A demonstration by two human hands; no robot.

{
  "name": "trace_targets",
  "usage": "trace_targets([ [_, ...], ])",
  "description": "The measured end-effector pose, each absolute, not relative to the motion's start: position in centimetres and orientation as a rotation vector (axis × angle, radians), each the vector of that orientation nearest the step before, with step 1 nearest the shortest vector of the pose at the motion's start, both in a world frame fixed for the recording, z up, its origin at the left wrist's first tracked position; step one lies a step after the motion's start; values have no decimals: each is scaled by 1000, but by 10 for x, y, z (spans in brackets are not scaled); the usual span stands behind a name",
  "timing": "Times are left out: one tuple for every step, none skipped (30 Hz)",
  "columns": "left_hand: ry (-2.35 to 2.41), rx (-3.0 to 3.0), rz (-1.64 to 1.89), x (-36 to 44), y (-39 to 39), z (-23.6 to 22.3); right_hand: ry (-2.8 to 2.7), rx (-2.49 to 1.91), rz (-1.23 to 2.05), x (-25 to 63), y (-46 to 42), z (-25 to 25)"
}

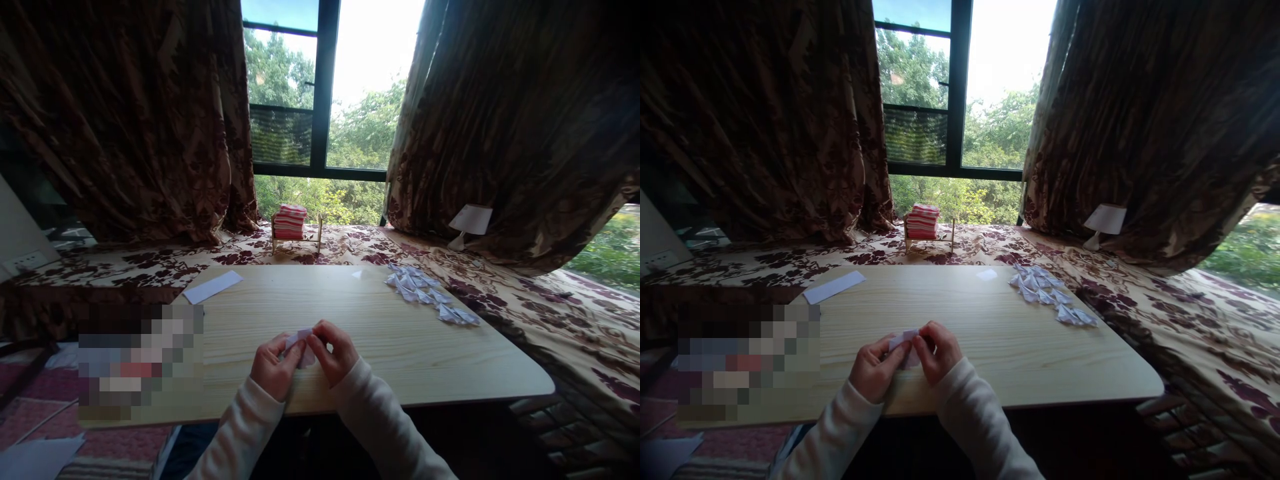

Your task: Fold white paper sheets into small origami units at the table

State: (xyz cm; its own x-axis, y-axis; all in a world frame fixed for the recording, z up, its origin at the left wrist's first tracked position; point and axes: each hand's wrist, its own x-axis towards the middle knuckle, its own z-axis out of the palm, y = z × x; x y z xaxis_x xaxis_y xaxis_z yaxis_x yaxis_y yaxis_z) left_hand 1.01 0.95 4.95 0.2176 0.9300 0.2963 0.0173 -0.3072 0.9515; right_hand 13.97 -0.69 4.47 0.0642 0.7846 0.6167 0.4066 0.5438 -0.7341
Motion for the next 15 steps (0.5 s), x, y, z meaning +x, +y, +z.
trace_targets([
  [920,1568,1241,10,9,50,-1556,-1052,382,140,-7,45],
  [922,1566,1248,10,9,50,-1556,-1052,380,140,-7,46],
  [927,1562,1256,10,9,50,-1557,-1050,381,140,-7,47],
  [931,1556,1261,10,9,50,-1558,-1046,383,140,-7,47],
  [933,1553,1264,10,9,49,-1559,-1039,388,140,-7,47],
  [933,1552,1264,11,9,49,-1557,-1032,395,140,-7,47],
  [930,1555,1261,11,9,48,-1553,-1025,401,140,-7,47],
  [924,1561,1256,12,9,48,-1547,-1020,407,140,-6,47],
  [917,1569,1248,12,10,48,-1538,-1018,411,140,-6,47],
  [910,1578,1238,13,10,49,-1527,-1021,414,140,-6,47],
  [903,1586,1224,14,10,50,-1516,-1026,416,141,-6,47],
  [895,1595,1211,14,10,52,-1503,-1035,415,141,-6,47],
  [887,1603,1196,14,10,54,-1488,-1045,414,142,-6,47],
  [880,1610,1182,14,9,56,-1471,-1055,413,143,-5,47],
  [874,1615,1171,13,9,58,-1456,-1064,411,144,-5,47],
])
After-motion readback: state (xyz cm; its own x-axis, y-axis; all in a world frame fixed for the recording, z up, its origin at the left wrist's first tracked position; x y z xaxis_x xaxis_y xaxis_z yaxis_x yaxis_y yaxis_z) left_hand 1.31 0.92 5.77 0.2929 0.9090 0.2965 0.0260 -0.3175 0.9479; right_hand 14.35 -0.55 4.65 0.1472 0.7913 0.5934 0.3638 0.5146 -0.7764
